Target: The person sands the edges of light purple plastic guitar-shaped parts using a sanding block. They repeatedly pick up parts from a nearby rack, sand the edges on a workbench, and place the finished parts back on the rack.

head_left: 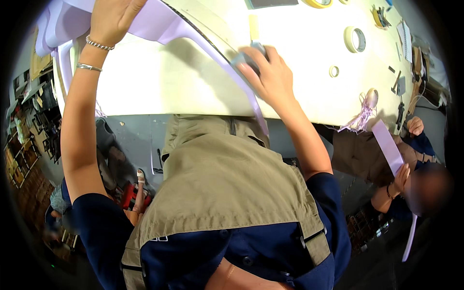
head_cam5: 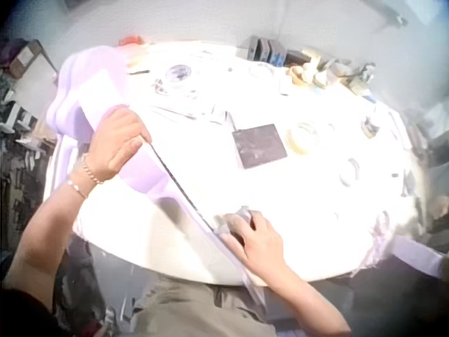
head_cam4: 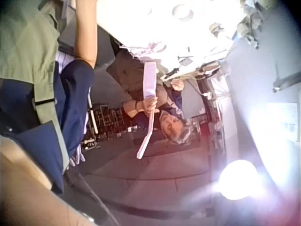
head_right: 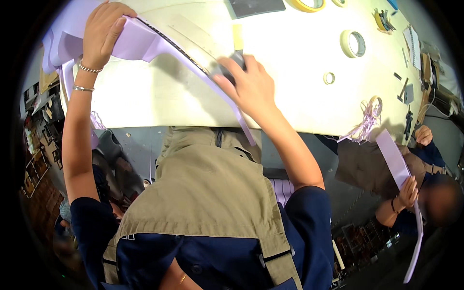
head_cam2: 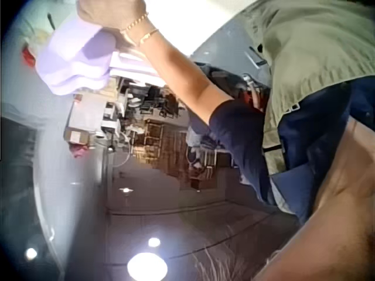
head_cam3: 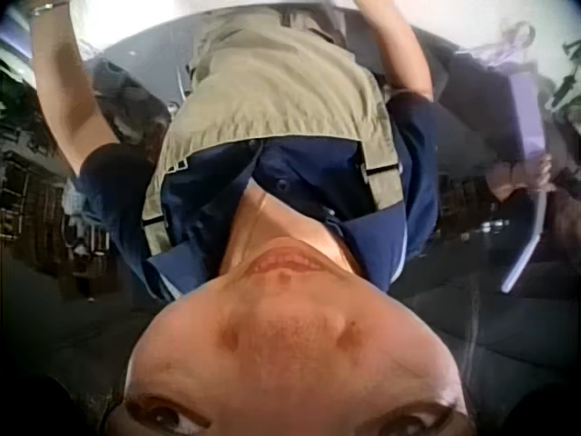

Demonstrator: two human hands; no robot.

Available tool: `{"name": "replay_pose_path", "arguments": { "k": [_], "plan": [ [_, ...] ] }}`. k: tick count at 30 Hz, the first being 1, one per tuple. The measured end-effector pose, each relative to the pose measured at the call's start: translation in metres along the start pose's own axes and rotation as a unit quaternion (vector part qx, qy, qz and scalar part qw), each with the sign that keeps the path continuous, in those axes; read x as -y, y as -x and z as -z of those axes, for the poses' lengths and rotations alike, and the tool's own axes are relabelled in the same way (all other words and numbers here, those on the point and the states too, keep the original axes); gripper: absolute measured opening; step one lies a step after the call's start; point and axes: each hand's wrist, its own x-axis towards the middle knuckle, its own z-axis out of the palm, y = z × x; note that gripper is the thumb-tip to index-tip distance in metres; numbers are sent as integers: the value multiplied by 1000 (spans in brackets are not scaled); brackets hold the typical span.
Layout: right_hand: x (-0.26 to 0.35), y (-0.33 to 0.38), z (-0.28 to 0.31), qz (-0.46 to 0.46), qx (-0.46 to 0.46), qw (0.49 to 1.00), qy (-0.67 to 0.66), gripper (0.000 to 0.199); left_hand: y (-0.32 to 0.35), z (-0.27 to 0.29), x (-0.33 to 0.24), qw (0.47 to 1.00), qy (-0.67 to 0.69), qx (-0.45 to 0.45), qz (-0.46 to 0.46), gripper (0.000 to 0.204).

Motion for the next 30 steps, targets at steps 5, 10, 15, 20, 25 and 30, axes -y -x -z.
{"name": "replay_pose_path", "arguments": {
  "k": [5, 10, 15, 20, 25, 30],
  "plan": [
    [36, -77, -22, 35, -29, 999, 16, 34, 5, 4, 4, 1000, -19, -3, 2, 35],
    [36, -73, -15, 31, 3, 999, 25, 32, 6, -1, 8, 998, -30, -56, -5, 32],
    [53, -104, -25, 23, -10, 1000, 15, 36, 8, 2, 7, 998, -21, -62, -8, 30],
    [57, -113, -22, 9, 2, 1000, 9, 36, 9, -4, 12, 996, -21, -85, -15, 30],
    [57, -107, -17, 11, 22, 1000, 18, 35, 8, 3, 5, 998, -23, -66, -3, 29],
    [61, -102, -8, -1, 55, 998, 36, 34, 7, 4, 6, 998, -31, -54, 2, 26]
  ]
}}
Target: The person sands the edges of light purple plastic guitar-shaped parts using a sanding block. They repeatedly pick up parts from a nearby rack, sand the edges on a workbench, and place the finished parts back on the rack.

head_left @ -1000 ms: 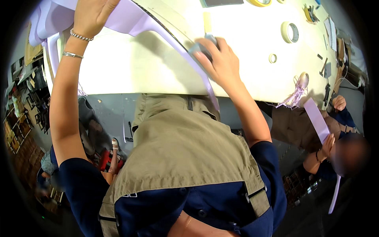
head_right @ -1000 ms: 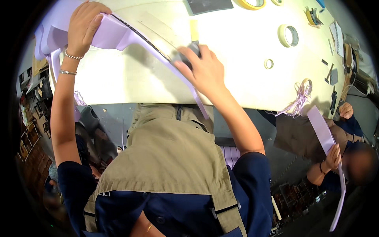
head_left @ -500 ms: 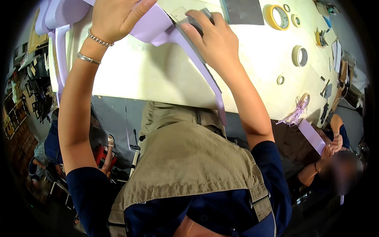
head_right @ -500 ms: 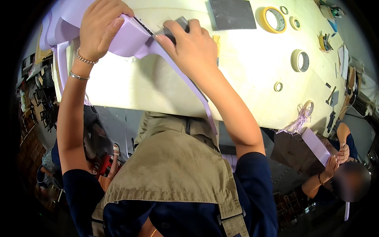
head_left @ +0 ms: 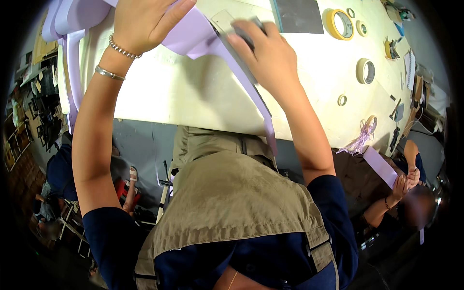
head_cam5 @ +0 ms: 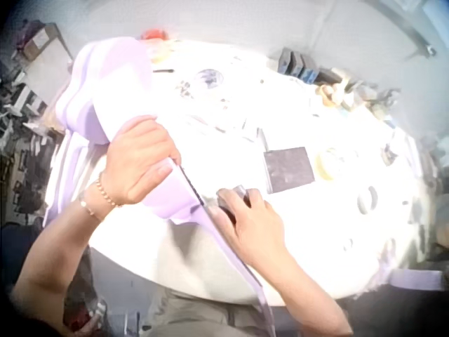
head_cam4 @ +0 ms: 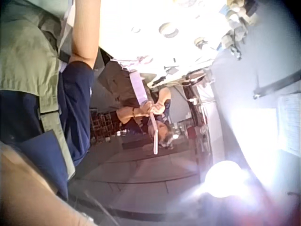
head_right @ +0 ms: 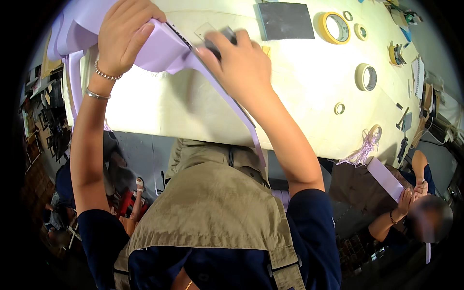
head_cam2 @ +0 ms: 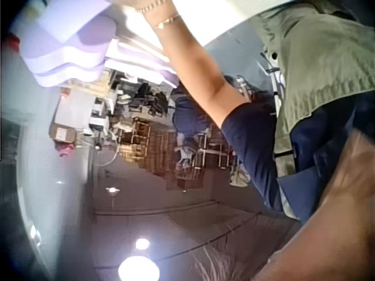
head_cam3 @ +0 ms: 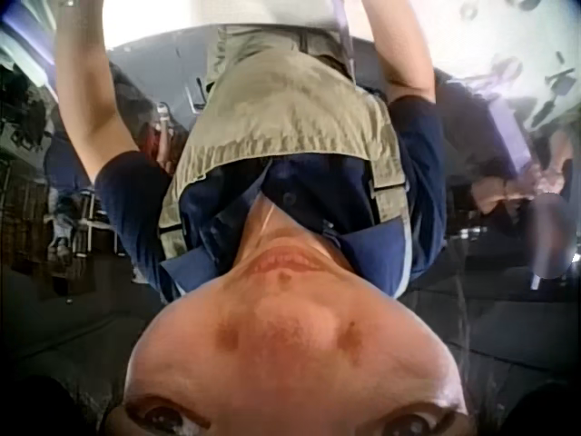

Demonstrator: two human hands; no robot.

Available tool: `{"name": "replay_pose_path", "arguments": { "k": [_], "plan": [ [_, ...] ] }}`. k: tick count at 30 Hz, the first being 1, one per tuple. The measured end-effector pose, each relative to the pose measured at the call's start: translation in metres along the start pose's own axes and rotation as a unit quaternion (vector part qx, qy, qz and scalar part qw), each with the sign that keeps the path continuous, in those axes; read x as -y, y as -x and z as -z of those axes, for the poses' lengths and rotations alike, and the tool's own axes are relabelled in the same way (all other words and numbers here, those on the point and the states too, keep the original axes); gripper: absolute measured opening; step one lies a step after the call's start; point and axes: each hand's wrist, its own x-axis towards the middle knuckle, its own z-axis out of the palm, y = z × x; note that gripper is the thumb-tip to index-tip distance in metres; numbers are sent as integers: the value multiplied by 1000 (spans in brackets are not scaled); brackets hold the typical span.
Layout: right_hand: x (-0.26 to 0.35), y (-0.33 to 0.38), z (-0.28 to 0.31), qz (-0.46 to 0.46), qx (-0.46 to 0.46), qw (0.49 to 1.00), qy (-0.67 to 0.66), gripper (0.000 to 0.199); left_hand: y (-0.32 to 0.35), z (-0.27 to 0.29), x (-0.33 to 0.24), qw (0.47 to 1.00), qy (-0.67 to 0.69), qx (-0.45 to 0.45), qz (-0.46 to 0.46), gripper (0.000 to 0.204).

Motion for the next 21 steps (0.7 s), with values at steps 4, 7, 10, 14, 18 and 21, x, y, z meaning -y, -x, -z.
{"name": "replay_pose_path", "arguments": {
  "k": [4, 7, 10, 14, 18, 21],
  "plan": [
    [-60, 52, 30, -89, 61, 993, -42, 38, -4, 10, -11, 999, -17, 31, 23, 25],
    [-106, 55, 50, -209, -3, 978, -28, 37, 0, 1, -1, 998, -24, 55, 2, 36],
    [-118, 48, 25, 11, -152, 923, 353, 30, 0, 1, 0, 998, -24, 57, 7, 34],
    [-91, 37, -19, -110, 46, 962, 248, 37, -2, -1, 1, 998, -30, 51, -3, 38],
    [-95, 23, -18, -180, 115, 977, 16, 34, -2, 3, 2, 999, 9, 46, -1, 27],
    [-92, 5, 0, -217, 96, 928, -288, 23, -1, 2, -3, 999, 37, -7, 11, 25]
  ]
}}
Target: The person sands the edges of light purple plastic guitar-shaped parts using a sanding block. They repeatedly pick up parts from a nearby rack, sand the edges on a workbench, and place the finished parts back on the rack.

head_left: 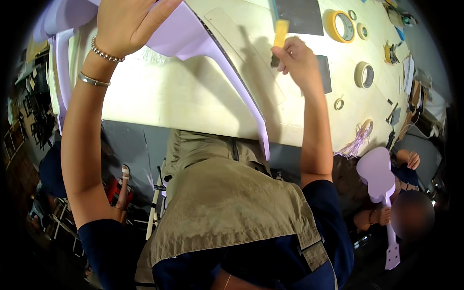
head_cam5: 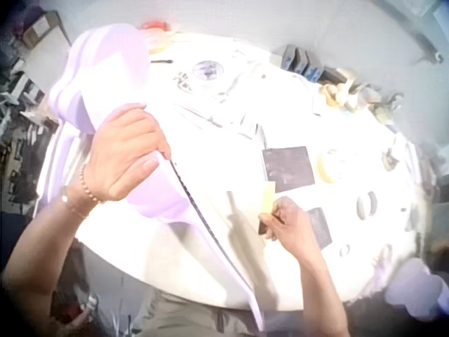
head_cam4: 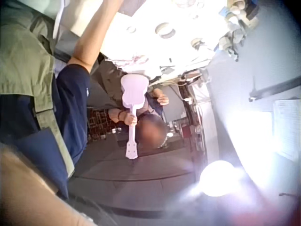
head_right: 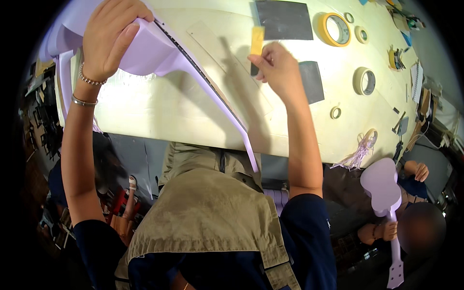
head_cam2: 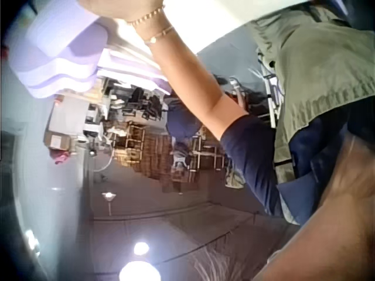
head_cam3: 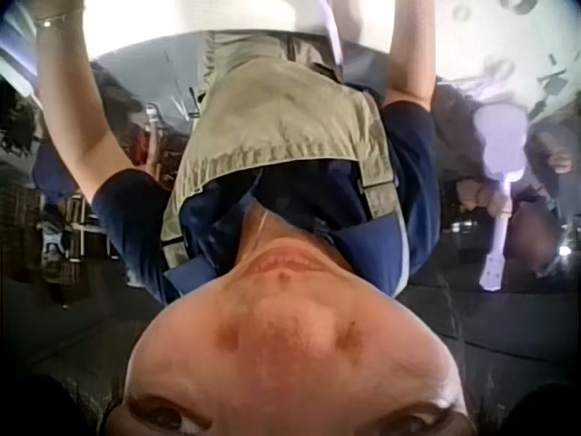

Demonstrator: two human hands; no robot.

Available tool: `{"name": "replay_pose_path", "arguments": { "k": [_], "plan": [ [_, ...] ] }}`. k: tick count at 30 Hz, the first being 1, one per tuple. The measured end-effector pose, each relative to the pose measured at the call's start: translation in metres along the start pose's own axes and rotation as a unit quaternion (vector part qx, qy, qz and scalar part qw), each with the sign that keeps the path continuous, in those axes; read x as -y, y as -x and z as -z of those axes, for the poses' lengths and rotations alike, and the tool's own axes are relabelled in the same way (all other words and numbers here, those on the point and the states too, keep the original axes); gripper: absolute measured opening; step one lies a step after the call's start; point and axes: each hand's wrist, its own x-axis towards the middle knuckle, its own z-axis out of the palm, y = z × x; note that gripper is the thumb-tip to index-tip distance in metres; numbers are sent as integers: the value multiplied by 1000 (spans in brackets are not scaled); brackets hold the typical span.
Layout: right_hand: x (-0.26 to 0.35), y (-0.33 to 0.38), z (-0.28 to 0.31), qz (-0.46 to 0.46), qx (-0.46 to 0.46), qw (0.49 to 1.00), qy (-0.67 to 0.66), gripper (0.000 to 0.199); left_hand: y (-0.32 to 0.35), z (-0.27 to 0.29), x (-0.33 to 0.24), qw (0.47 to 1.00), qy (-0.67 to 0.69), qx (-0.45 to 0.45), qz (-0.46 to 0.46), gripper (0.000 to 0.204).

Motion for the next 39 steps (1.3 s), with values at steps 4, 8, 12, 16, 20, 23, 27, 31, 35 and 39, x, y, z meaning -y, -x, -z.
{"name": "replay_pose_path", "arguments": {
  "k": [4, 8, 12, 16, 20, 23, 27, 31, 35, 39],
  "plan": [
    [35, -7, -6, 168, 109, 954, -222, 13, 7, -5, 12, 1000, -26, 7, -15, 28],
    [60, -23, -20, 371, 163, 907, -112, 5, 17, -23, 26, 998, -11, -56, -38, 31],
    [80, -41, -26, 487, 176, 856, 0, 7, 14, -21, 19, 996, -20, -67, -54, 33],
    [87, -49, -29, 485, 217, 847, 24, 7, 17, -11, 29, 996, -58, 9, -61, 32],
    [93, -51, -30, 488, 239, 837, 60, 8, 23, -23, 38, 995, -29, -38, -85, 30],
    [90, -55, -32, 498, 235, 834, 39, 8, 22, -24, 38, 994, -19, -52, -93, 30],
    [91, -56, -31, 488, 240, 837, 54, 9, 15, -19, 22, 993, -18, -65, -97, 30],
    [92, -56, -30, 480, 258, 837, 38, 10, 18, -28, 33, 991, 23, -88, -93, 29],
    [93, -52, -32, 461, 237, 854, 48, 9, 16, -22, 24, 991, -2, -94, -94, 29],
    [89, -48, -28, 444, 254, 858, 50, 9, 16, -13, 24, 996, -25, -22, -79, 28]
  ]
}}
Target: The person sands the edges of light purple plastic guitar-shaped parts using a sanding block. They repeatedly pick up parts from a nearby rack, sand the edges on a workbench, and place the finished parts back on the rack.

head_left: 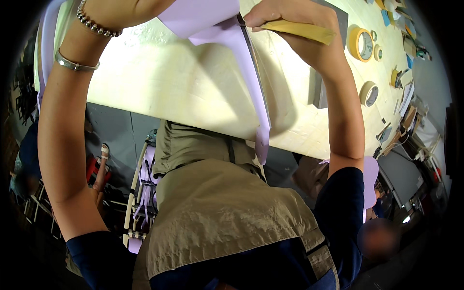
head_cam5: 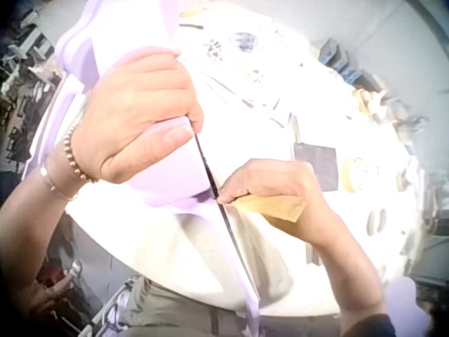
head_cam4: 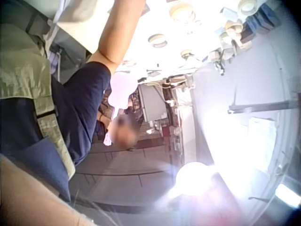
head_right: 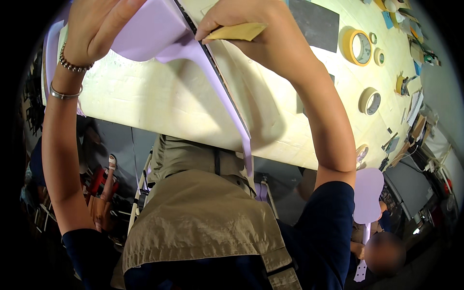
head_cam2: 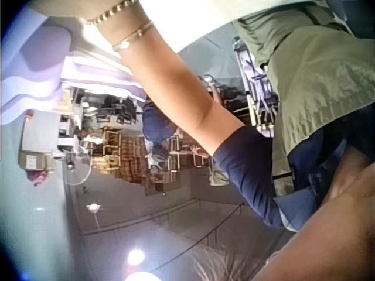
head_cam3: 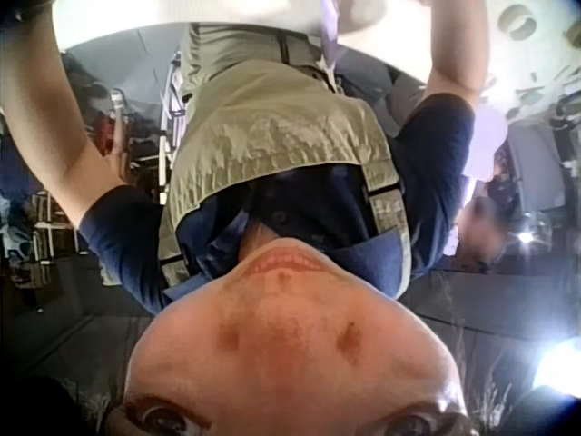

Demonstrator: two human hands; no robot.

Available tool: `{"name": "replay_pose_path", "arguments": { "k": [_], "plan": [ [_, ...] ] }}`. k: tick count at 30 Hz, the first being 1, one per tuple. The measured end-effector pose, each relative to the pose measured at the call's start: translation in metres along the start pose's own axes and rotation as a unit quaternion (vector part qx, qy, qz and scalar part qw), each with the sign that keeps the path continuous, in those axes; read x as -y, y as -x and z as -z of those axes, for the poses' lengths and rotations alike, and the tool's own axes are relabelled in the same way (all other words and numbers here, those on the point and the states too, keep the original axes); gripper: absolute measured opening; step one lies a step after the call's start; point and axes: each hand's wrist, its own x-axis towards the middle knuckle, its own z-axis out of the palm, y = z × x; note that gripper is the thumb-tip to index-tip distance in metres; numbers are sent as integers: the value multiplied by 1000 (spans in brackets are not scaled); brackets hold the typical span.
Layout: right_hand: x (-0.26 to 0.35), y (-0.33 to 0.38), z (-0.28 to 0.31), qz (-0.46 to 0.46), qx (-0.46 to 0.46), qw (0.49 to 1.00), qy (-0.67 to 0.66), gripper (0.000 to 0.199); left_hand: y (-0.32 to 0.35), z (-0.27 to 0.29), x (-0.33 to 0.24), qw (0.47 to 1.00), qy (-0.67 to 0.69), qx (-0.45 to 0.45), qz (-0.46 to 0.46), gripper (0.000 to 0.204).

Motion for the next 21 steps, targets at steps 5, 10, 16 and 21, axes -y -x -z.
{"name": "replay_pose_path", "arguments": {
  "k": [5, 10, 16, 21],
  "plan": [
    [4, -4, -5, 10, -21, 999, 39, 8, 8, -12, 15, 998, -3, -43, -43, 28],
    [4, 9, -4, -49, -11, 999, -14, 5, 0, -4, -3, 999, 10, -37, -7, 28],
    [6, 8, -9, -3, -31, 999, 44, 8, 11, -16, 19, 997, 32, -58, -41, 29],
    [2, 30, -13, -13, -41, 998, 44, 8, 4, -16, 13, 997, 15, -55, -43, 30]
  ]
}}
